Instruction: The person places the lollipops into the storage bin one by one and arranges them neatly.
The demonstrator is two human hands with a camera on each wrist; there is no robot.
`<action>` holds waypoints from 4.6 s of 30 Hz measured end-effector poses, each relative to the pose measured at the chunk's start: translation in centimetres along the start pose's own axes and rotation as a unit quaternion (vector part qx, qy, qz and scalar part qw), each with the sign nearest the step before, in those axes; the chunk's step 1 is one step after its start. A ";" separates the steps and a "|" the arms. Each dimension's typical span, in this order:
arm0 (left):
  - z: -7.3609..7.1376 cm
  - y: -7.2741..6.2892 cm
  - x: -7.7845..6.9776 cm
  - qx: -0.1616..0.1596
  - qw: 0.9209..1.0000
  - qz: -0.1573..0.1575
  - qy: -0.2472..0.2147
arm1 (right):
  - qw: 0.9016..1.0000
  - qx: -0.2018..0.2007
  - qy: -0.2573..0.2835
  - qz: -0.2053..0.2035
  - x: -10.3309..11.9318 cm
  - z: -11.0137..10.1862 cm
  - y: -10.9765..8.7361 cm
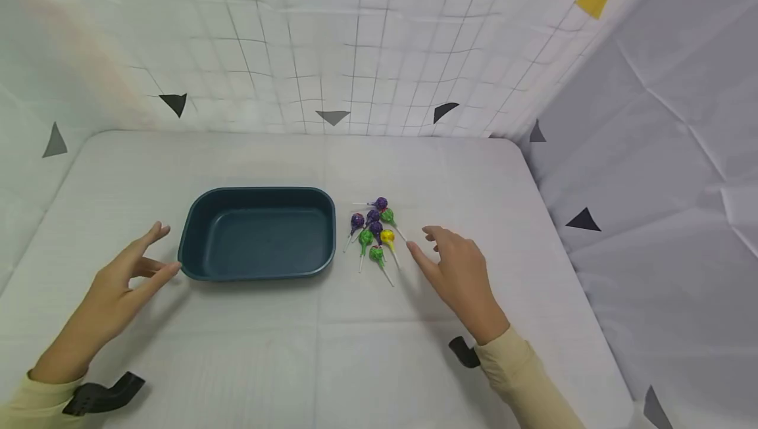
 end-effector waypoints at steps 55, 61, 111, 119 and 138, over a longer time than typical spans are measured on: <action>3.3 -0.2 1.7 -0.068 0.990 0.008 -0.127 | 0.979 0.169 0.078 0.089 2.5 7.0 12.8; 3.5 0.2 1.7 -0.069 0.989 0.011 -0.134 | 0.980 0.163 0.080 0.087 2.9 6.9 13.0; 3.4 0.0 1.9 -0.065 0.989 0.003 -0.131 | 0.957 0.210 0.116 -0.160 11.0 2.6 12.5; 3.4 0.0 1.8 -0.066 0.989 0.002 -0.135 | 0.951 0.216 0.127 -0.182 12.4 2.7 12.5; 3.3 0.2 1.9 -0.066 0.988 0.007 -0.137 | 0.937 0.234 0.136 -0.223 16.0 3.7 13.4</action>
Point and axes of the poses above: each hand's wrist, its own y-axis towards the middle knuckle, its own z-axis out of the palm, x = y × z, the point moved 2 cm from there along y, towards the middle knuckle, and after that the axes turned 5 degrees about z, right-handed, at the moved point
